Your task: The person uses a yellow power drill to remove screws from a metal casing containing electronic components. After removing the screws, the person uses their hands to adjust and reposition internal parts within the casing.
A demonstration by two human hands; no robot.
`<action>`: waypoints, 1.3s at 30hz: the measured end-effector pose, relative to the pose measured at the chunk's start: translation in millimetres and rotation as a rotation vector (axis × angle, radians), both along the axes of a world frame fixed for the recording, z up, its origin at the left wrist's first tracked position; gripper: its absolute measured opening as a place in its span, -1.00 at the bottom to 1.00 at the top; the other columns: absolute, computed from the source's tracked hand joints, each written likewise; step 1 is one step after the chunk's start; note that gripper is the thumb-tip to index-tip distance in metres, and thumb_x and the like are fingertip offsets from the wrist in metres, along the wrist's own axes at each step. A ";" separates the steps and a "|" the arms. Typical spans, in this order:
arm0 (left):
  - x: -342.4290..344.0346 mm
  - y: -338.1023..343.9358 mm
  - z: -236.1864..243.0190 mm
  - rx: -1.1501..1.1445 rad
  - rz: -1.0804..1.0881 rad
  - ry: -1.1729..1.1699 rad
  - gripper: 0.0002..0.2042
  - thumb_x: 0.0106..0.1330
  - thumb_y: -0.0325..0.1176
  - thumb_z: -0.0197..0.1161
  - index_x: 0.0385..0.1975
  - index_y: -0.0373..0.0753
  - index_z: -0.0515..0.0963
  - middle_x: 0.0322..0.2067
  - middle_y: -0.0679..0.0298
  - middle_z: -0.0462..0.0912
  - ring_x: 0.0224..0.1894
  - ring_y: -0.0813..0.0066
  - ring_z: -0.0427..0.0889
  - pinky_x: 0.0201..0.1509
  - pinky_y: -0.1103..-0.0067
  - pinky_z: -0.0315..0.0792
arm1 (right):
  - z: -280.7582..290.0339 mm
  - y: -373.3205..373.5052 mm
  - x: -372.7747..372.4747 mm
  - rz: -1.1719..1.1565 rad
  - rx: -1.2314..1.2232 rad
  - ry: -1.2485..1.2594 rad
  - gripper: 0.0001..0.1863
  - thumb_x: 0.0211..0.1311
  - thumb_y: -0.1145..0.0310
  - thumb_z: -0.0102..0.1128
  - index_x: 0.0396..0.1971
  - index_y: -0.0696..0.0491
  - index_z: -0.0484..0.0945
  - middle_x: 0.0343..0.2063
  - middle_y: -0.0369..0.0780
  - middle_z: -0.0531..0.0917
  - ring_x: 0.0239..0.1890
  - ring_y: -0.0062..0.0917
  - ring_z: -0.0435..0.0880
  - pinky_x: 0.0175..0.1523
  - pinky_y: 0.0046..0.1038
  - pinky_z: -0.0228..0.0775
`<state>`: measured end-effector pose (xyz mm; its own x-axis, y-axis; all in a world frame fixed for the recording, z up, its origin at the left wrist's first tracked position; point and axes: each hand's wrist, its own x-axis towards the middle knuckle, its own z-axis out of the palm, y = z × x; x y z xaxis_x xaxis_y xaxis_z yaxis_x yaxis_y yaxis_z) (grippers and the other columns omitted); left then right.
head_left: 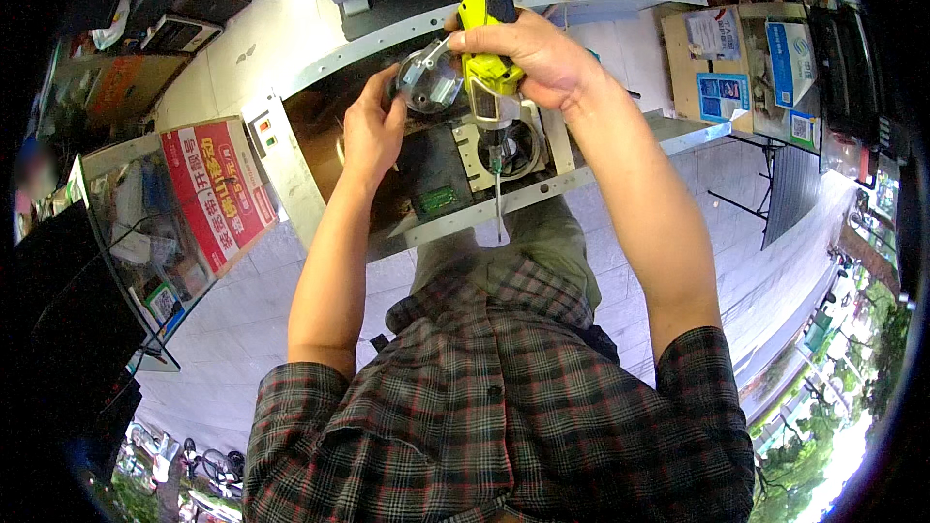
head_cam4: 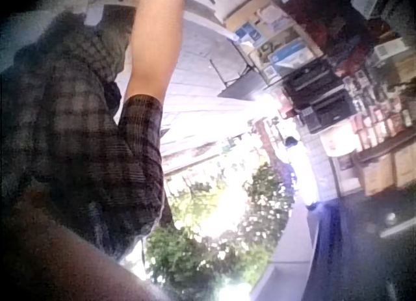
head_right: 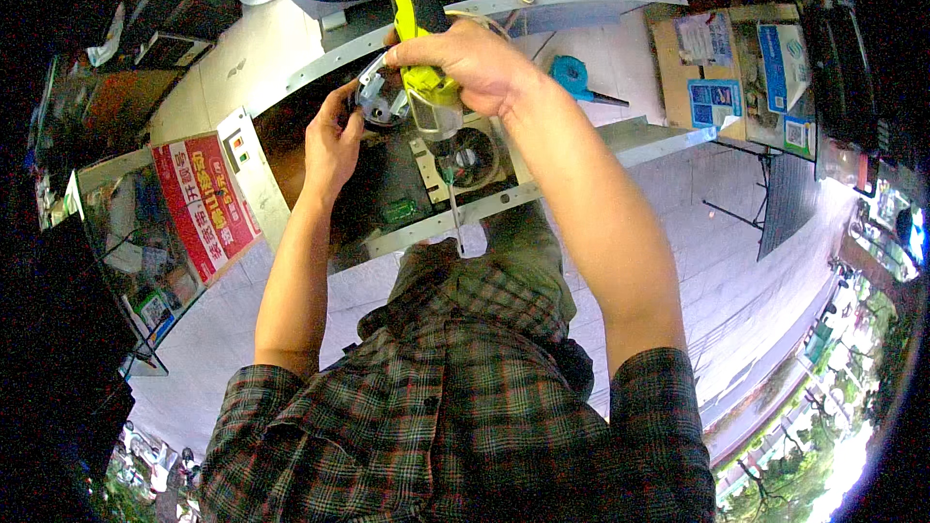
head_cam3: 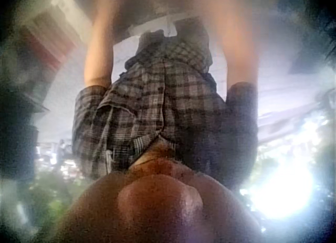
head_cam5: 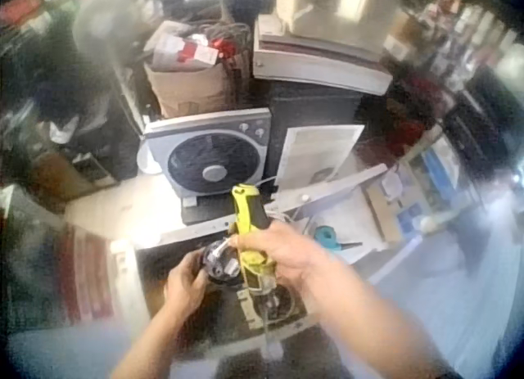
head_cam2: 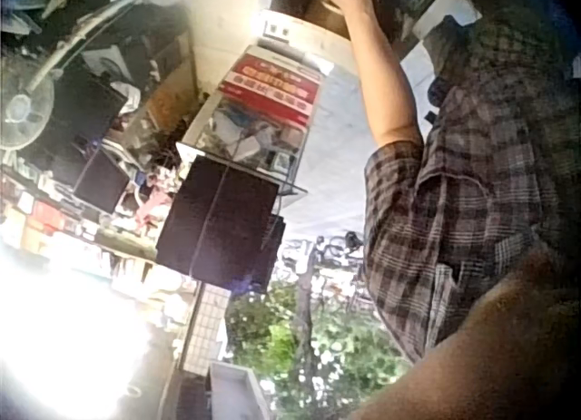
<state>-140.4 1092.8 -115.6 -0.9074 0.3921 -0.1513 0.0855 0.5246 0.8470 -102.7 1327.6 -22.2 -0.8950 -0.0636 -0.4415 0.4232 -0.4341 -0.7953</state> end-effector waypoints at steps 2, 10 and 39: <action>-0.3 -7.4 -8.9 0.011 0.014 0.007 -0.61 0.31 -0.40 0.25 0.16 -0.16 0.56 -0.58 0.16 0.52 -0.59 0.41 0.46 -0.43 0.47 0.41 | -5.0 -0.5 -10.5 0.046 0.003 -0.029 -0.69 0.18 0.38 0.42 -0.10 0.14 0.61 -0.27 -0.23 0.70 -0.25 -0.54 0.70 -0.13 -0.48 0.57; 2.0 -15.2 -15.2 0.080 0.035 0.008 -0.57 0.31 -0.42 0.24 0.20 -0.10 0.53 -0.54 0.11 0.56 -0.57 0.39 0.49 -0.39 0.45 0.44 | -25.5 -17.2 -33.2 0.149 0.052 -0.222 -0.68 0.13 0.43 0.42 -0.12 0.18 0.62 -0.28 -0.17 0.71 -0.26 -0.51 0.72 -0.09 -0.50 0.60; 3.7 -11.3 -3.5 0.268 0.031 -0.234 -0.75 0.31 -0.53 0.21 -0.02 -0.27 0.57 -0.59 0.41 0.42 -0.52 0.68 0.44 -0.41 0.62 0.39 | -39.7 -15.9 -54.0 0.426 0.266 -0.254 -0.66 0.07 0.40 0.41 -0.13 0.13 0.60 -0.30 -0.24 0.68 -0.23 -0.55 0.66 -0.07 -0.49 0.51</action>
<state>-136.7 1081.6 -119.1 -0.8724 0.4187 -0.2522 -0.1399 0.2805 0.9496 -156.8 1311.7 -61.9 -0.6784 -0.2531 -0.6897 0.7094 0.0182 -0.7045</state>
